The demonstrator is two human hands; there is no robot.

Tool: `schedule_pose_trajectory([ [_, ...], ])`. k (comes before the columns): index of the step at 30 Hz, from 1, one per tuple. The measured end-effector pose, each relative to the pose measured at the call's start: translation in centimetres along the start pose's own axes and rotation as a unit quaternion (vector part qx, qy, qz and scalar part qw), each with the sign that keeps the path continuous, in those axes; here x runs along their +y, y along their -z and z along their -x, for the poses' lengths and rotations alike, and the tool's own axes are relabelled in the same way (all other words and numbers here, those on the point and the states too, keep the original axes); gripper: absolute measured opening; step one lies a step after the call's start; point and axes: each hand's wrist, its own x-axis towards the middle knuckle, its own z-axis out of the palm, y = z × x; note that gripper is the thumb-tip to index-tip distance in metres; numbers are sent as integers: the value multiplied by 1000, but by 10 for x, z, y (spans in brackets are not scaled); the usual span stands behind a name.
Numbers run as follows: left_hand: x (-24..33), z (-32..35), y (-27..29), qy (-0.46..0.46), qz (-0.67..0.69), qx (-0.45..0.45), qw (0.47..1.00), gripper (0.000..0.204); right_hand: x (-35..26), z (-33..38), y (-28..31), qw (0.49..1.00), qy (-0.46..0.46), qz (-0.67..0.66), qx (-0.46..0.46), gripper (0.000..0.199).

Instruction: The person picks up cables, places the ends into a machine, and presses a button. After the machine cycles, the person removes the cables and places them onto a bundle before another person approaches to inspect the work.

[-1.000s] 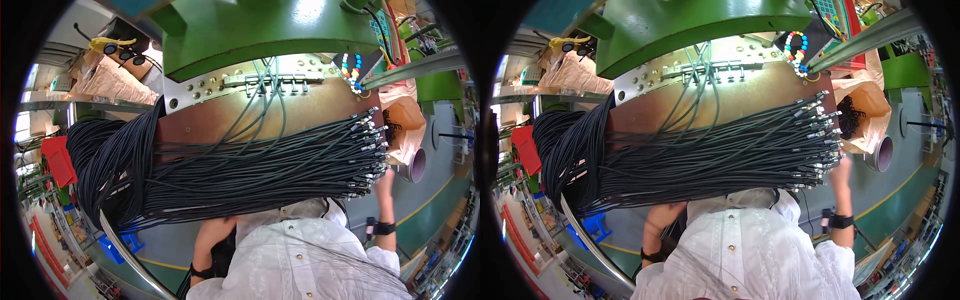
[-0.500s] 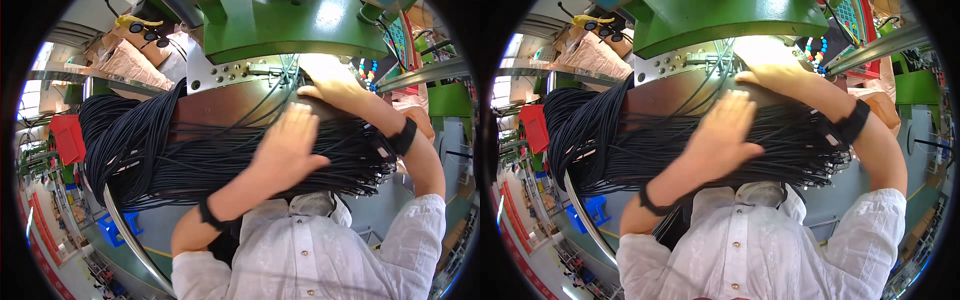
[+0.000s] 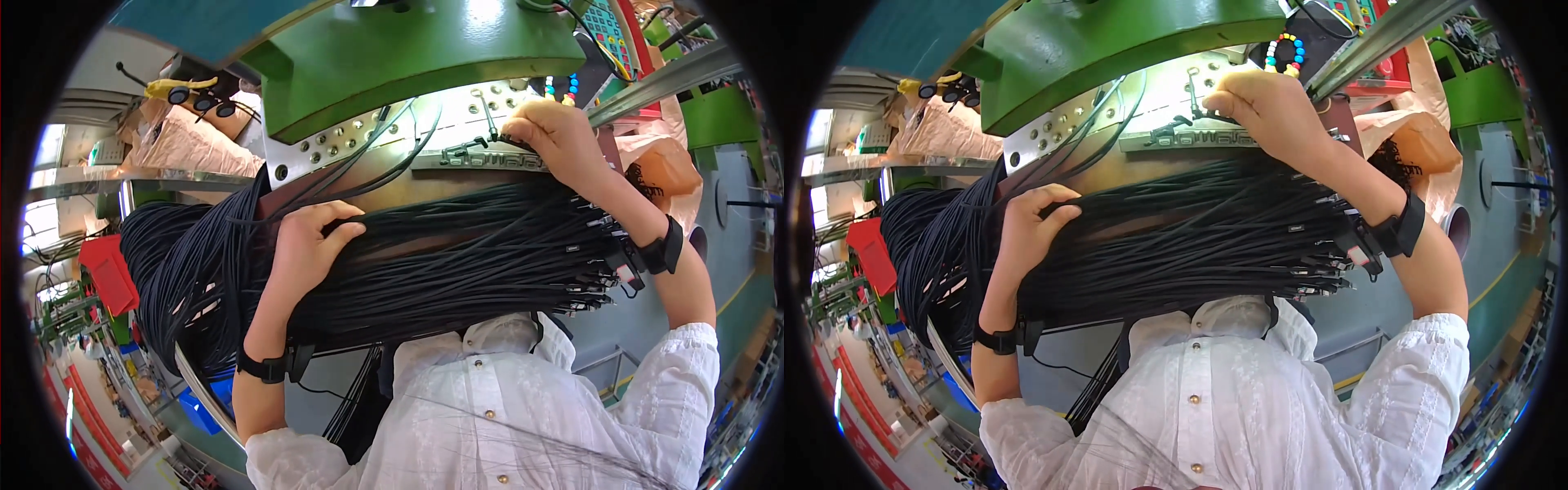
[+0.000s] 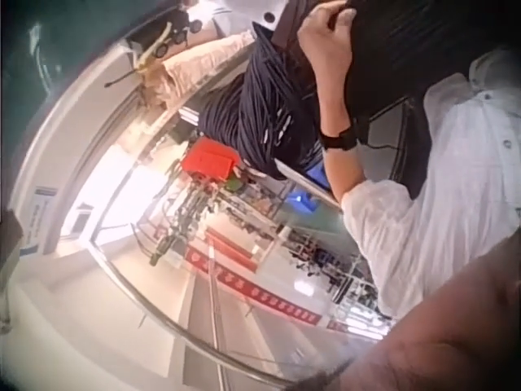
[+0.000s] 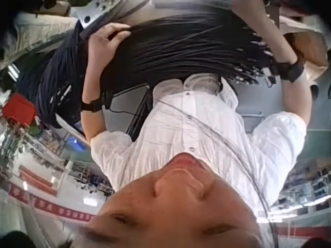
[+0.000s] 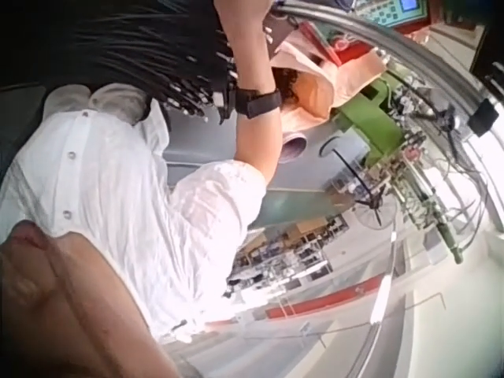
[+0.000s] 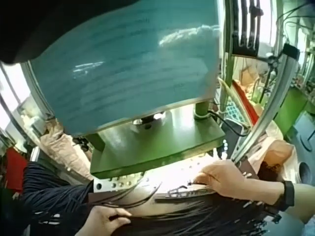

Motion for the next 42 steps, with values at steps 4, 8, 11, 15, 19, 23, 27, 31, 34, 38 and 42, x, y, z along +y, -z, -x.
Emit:
schedule_pose_trajectory([
  [4, -3, 3, 5, 88, 204, -4, 975, 14, -1, 13, 17, 988, 119, 91, 45, 16],
  [8, 12, 6, 17, 152, 288, -113, 939, 16, -11, 39, 64, 944, 173, 265, 95, 16],
  [11, 47, -14, 21, 64, 197, -289, 935, 20, -1, 96, 107, 948, 33, 293, 117, 24],
  [15, 108, -86, -40, -118, 98, -315, 937, 34, 9, 145, 126, 889, -96, 415, 168, 22],
  [19, 156, -138, -81, 88, 270, -461, 840, 28, -72, 154, 82, 970, -225, 29, 89, 26],
  [23, 183, -128, -79, 138, 477, -403, 769, 25, -117, 137, 16, 936, -28, -338, -99, 30],
  [27, 180, -53, -54, 201, 634, -306, 681, 27, -85, 125, 17, 832, -243, -477, -144, 36],
  [31, 157, -3, -72, 205, 663, -175, 699, 26, -78, 81, 32, 793, -271, -545, -10, 32],
  [34, 148, 12, -89, 178, 646, -93, 737, 26, -86, 54, 23, 825, -255, -504, -11, 33],
  [38, 135, 18, -91, 151, 665, 19, 731, 31, -91, 43, 6, 763, -327, -548, -103, 35],
  [42, 126, 26, -87, 124, 625, 22, 771, 30, -99, 42, -4, 732, -287, -614, -65, 37],
])
